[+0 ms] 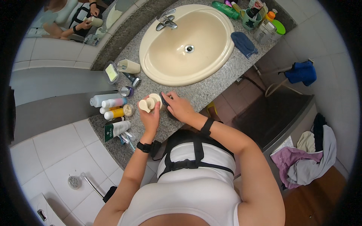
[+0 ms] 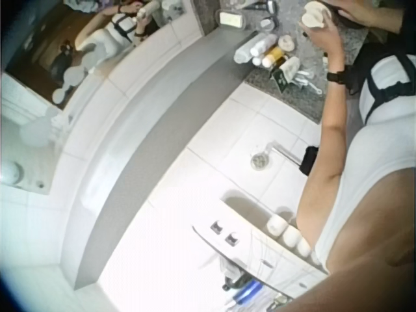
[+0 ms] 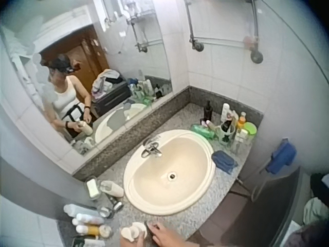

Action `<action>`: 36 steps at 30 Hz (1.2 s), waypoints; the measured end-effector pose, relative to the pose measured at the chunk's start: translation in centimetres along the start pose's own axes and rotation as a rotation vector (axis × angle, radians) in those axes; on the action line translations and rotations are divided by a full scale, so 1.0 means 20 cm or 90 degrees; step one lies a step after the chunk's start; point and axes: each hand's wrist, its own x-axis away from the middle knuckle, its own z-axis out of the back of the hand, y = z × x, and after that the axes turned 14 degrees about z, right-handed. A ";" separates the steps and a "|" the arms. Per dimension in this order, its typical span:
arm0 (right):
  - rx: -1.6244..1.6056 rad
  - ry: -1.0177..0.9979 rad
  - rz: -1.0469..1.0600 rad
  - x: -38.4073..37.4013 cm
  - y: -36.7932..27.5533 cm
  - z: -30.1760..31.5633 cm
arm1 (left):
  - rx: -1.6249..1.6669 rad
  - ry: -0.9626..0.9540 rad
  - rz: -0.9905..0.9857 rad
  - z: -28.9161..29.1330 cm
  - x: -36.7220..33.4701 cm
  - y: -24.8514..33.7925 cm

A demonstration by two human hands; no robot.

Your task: Cleaning a bathroom mirror and counter using a cloth and water.

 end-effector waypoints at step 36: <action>0.035 0.033 -0.040 0.03 0.02 0.06 | -0.048 -0.326 -0.032 0.21 -0.16 -0.05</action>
